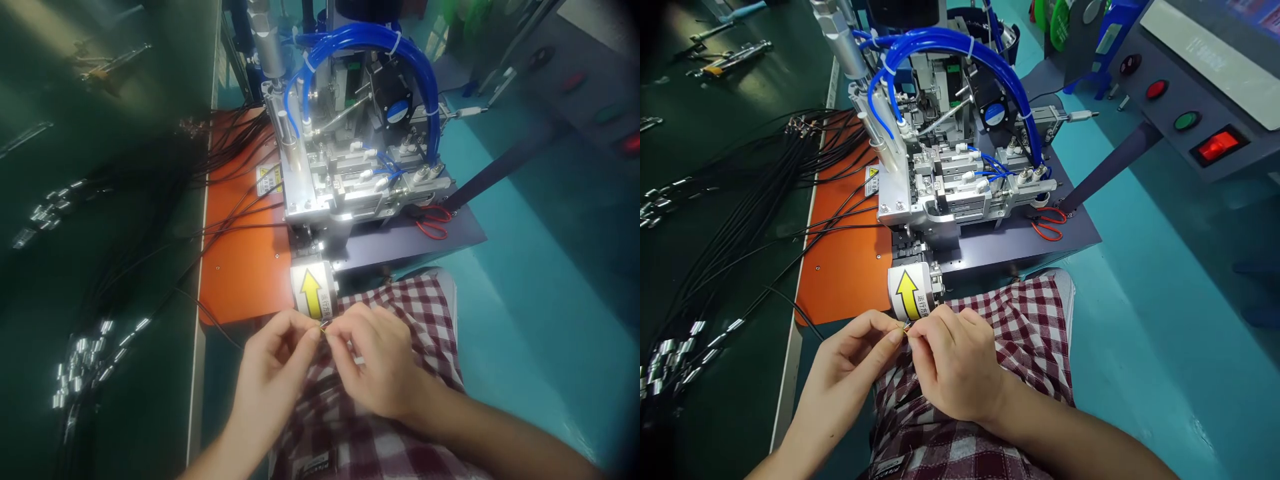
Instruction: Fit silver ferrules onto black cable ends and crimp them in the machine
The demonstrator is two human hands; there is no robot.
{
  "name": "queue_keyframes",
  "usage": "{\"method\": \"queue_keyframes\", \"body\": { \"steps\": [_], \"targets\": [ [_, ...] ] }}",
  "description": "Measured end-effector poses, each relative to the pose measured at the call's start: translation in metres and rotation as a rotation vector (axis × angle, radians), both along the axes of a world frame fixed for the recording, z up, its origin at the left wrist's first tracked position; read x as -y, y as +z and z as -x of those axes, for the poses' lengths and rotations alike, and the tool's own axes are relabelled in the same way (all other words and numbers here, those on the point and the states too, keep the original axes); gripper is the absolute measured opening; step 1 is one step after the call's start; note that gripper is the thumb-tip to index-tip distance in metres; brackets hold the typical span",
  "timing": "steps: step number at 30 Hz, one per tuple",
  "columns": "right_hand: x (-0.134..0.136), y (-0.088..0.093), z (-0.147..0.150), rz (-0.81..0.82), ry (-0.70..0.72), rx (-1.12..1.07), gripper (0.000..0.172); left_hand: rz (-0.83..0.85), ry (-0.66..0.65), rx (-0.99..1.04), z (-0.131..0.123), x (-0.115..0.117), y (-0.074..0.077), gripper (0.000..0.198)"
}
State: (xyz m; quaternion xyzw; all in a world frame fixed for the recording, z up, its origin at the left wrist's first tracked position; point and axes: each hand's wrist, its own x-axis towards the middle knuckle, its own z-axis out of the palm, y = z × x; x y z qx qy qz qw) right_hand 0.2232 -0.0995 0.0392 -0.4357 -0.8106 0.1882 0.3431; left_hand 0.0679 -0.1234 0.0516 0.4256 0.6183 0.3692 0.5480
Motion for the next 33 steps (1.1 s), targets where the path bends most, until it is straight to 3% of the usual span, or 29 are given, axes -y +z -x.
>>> {"method": "queue_keyframes", "body": {
  "steps": [3,9,18,20,26,29,33],
  "targets": [
    [-0.001,0.002,-0.001,0.093,0.007,-0.034,0.011,0.064,0.001,0.077,0.000,-0.001,-0.001,0.017],
    [-0.003,0.009,-0.004,0.237,0.005,-0.024,0.013,0.003,-0.019,-0.012,-0.004,0.000,0.001,0.013],
    [-0.007,0.005,-0.007,0.991,0.018,-0.417,0.010,0.093,-0.015,0.050,0.004,-0.002,-0.001,0.017],
    [-0.008,0.003,-0.006,0.998,0.020,-0.448,0.008,0.097,-0.012,0.072,0.005,-0.003,-0.001,0.017],
    [-0.002,-0.001,0.006,0.796,-0.033,-0.440,0.012,0.053,0.046,0.095,0.003,-0.002,-0.003,0.014],
    [-0.001,0.000,0.007,0.840,-0.013,-0.476,0.013,0.053,0.076,0.131,0.003,-0.001,-0.003,0.013],
    [-0.014,0.005,0.000,0.882,0.047,-0.436,0.010,0.074,0.020,0.142,0.003,-0.004,0.000,0.014]
  ]
}}
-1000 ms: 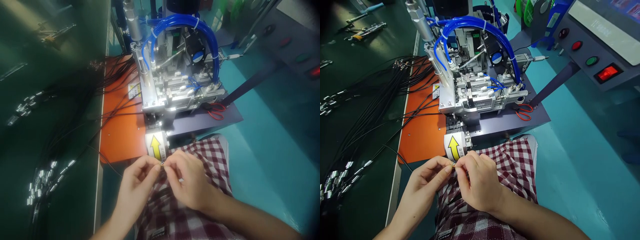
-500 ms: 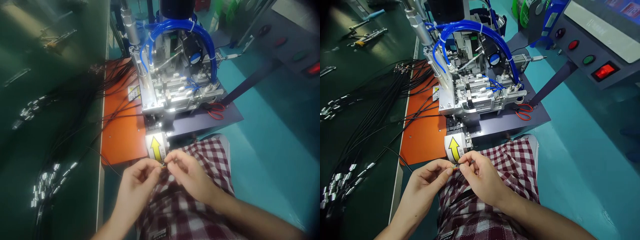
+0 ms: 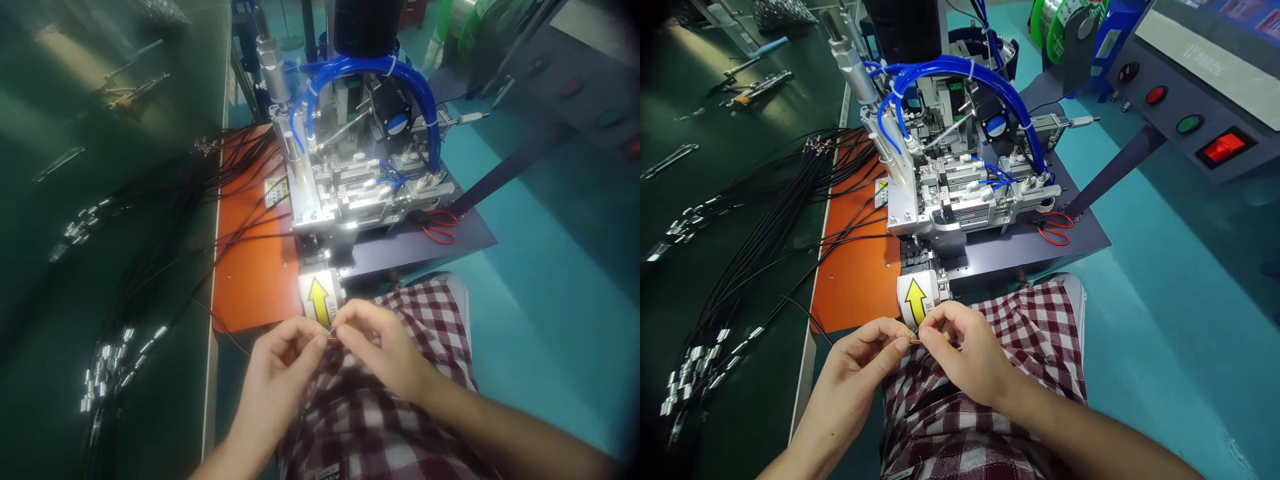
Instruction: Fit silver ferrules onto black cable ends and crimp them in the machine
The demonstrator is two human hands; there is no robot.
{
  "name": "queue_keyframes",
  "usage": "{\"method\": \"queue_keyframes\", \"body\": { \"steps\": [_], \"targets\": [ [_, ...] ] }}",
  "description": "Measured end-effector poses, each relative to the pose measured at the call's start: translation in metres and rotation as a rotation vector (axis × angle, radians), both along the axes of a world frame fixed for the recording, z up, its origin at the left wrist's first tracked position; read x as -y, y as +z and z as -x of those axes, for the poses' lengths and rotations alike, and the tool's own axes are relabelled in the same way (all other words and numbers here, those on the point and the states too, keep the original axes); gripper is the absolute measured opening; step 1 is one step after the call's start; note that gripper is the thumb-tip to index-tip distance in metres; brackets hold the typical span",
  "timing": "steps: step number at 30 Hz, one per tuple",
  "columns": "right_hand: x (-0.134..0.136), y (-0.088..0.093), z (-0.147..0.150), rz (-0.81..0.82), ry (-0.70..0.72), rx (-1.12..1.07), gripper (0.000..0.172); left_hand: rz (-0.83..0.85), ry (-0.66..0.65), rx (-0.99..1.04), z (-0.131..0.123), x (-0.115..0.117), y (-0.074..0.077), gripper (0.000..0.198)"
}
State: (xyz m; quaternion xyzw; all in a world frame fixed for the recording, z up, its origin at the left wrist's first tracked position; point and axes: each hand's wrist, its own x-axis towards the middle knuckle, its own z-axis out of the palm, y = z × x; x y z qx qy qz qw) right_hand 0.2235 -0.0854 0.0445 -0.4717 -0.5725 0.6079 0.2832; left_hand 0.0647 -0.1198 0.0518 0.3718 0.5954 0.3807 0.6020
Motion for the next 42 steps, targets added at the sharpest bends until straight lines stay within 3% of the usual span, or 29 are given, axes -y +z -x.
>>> {"method": "queue_keyframes", "body": {
  "steps": [4,11,14,18,25,31,42],
  "targets": [
    [-0.010,0.003,-0.002,-0.061,0.032,0.014,0.013,0.001,-0.025,-0.010,-0.001,-0.002,0.002,0.016],
    [0.000,-0.002,0.002,-0.069,0.050,0.004,0.017,0.065,0.099,0.105,-0.003,0.005,-0.003,0.017],
    [0.001,-0.003,0.001,-0.074,0.048,0.022,0.017,0.050,0.076,0.098,-0.002,0.006,-0.004,0.016],
    [-0.004,-0.003,0.001,-0.031,0.080,0.000,0.017,0.032,-0.004,0.044,0.001,0.003,-0.006,0.015],
    [-0.009,-0.002,0.000,0.137,0.027,-0.060,0.016,0.020,0.048,0.006,0.000,0.004,-0.006,0.016],
    [-0.006,0.005,0.003,0.038,-0.021,0.036,0.003,-0.064,0.027,-0.103,-0.004,0.005,-0.004,0.014],
    [-0.006,0.004,0.004,0.347,-0.031,-0.089,0.004,-0.345,-0.061,-0.418,-0.006,0.013,-0.006,0.007]
  ]
}}
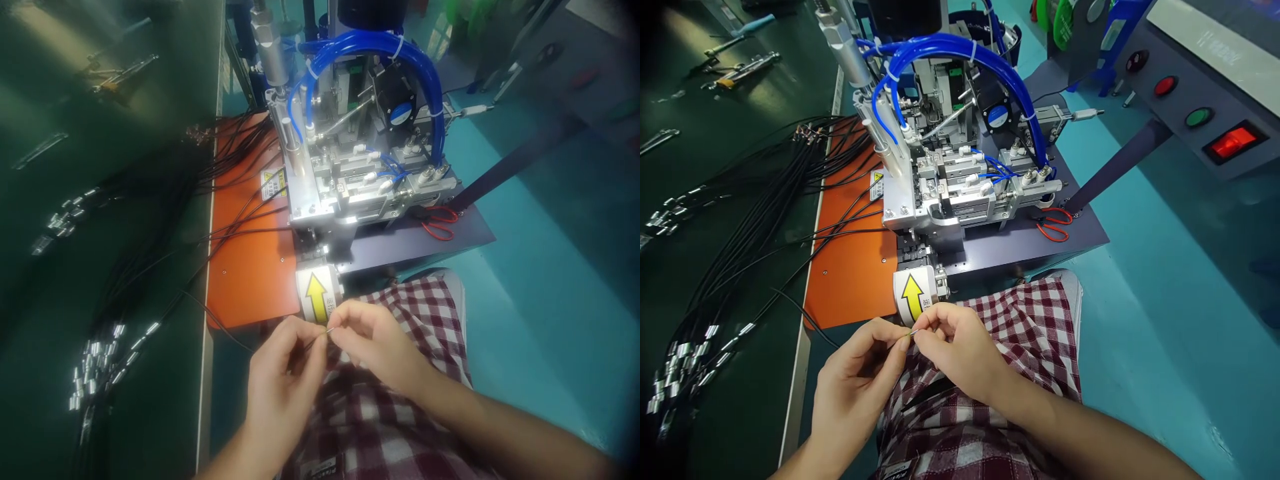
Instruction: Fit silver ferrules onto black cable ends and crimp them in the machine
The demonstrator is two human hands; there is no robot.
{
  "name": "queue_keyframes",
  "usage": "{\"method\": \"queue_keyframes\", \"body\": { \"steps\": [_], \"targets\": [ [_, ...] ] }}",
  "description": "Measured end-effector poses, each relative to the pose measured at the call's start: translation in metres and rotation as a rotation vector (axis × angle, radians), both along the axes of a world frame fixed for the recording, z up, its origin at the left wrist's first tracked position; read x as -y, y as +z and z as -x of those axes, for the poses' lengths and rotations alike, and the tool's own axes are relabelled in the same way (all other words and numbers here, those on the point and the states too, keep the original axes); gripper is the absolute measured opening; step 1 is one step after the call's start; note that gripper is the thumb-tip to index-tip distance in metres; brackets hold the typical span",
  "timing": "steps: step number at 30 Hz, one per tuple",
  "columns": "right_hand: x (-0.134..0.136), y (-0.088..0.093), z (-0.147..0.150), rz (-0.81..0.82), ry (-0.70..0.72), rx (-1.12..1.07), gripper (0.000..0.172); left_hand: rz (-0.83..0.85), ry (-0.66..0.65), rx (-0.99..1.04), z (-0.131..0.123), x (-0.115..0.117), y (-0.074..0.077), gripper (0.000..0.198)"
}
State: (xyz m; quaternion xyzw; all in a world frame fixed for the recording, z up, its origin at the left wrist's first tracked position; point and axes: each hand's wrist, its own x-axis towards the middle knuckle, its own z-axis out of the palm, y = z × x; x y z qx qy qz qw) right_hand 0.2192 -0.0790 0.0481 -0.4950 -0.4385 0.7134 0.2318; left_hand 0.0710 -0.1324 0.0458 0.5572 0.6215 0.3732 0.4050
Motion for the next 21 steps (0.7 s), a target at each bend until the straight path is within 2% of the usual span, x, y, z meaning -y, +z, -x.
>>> {"method": "queue_keyframes", "body": {
  "steps": [16,21],
  "targets": [
    [-0.0018,-0.0005,0.0003,0.080,-0.008,-0.080,0.004,0.176,0.034,0.172,0.0013,-0.0014,0.0029,0.011],
    [-0.0071,-0.0050,-0.0060,0.161,0.063,-0.147,0.008,0.262,0.022,0.228,0.0046,-0.0055,0.0052,0.016]
  ]
}}
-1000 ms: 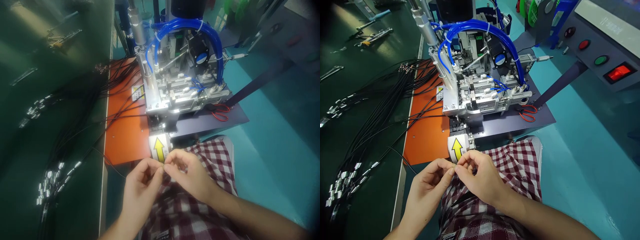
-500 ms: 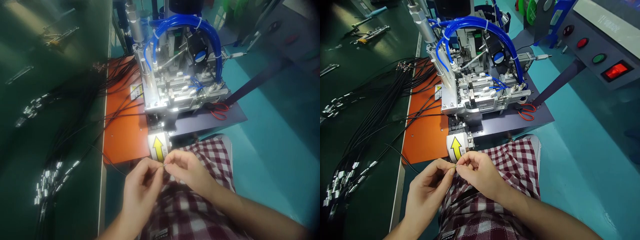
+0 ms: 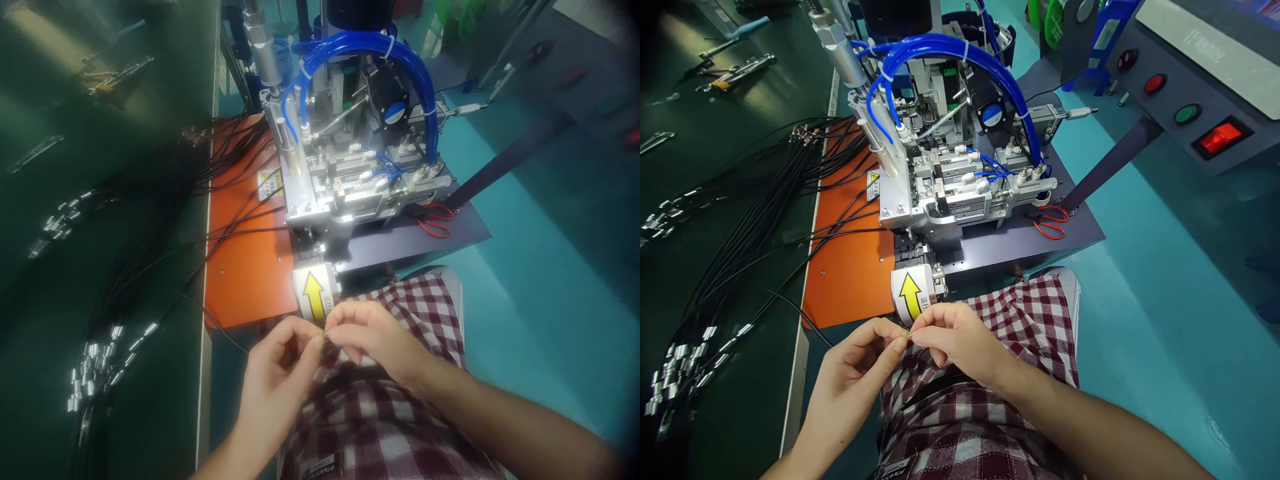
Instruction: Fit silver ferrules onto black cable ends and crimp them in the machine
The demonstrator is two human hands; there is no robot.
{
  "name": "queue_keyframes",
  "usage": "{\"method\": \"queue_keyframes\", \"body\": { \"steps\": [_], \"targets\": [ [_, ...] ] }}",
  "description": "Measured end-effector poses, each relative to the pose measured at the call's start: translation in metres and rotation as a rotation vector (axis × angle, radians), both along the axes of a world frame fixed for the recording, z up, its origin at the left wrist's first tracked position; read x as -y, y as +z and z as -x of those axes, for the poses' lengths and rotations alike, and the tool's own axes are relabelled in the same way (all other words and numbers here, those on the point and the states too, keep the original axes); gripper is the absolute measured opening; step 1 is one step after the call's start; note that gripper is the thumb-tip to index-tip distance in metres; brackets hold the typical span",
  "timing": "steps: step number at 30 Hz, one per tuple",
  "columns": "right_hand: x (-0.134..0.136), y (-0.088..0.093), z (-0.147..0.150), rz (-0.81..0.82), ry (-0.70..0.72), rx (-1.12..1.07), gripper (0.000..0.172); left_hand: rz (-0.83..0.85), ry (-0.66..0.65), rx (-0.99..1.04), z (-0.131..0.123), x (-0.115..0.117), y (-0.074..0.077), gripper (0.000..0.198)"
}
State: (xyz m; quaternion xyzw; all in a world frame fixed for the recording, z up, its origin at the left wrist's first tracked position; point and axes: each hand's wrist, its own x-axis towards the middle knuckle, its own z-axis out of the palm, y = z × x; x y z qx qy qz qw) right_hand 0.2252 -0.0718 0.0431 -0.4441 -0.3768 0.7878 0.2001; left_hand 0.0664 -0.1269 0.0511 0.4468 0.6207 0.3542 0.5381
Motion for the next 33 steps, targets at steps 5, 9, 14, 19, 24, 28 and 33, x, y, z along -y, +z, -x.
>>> {"method": "queue_keyframes", "body": {
  "steps": [5,9,14,19,24,28,33],
  "targets": [
    [-0.007,-0.001,-0.008,0.012,0.169,-0.081,0.004,0.100,-0.082,0.072,0.005,-0.002,0.003,0.021],
    [-0.009,0.005,-0.010,-0.107,0.243,-0.023,0.008,0.133,-0.110,0.089,0.005,-0.004,0.006,0.022],
    [-0.009,0.007,-0.013,-0.233,0.292,-0.030,0.009,0.140,-0.130,0.092,0.006,-0.006,0.007,0.021],
    [-0.013,0.004,-0.012,-0.258,0.305,-0.042,0.008,0.164,-0.145,0.123,0.009,-0.005,0.004,0.018],
    [-0.010,0.003,-0.012,-0.273,0.129,0.023,0.012,0.162,-0.116,0.107,0.009,-0.004,0.002,0.019],
    [0.001,0.007,-0.013,-0.405,0.071,0.125,0.009,0.129,-0.085,0.112,0.007,-0.004,0.003,0.017],
    [0.009,0.013,-0.009,-0.503,0.042,0.214,0.005,0.103,-0.063,0.106,0.005,-0.004,0.004,0.017]
  ]
}}
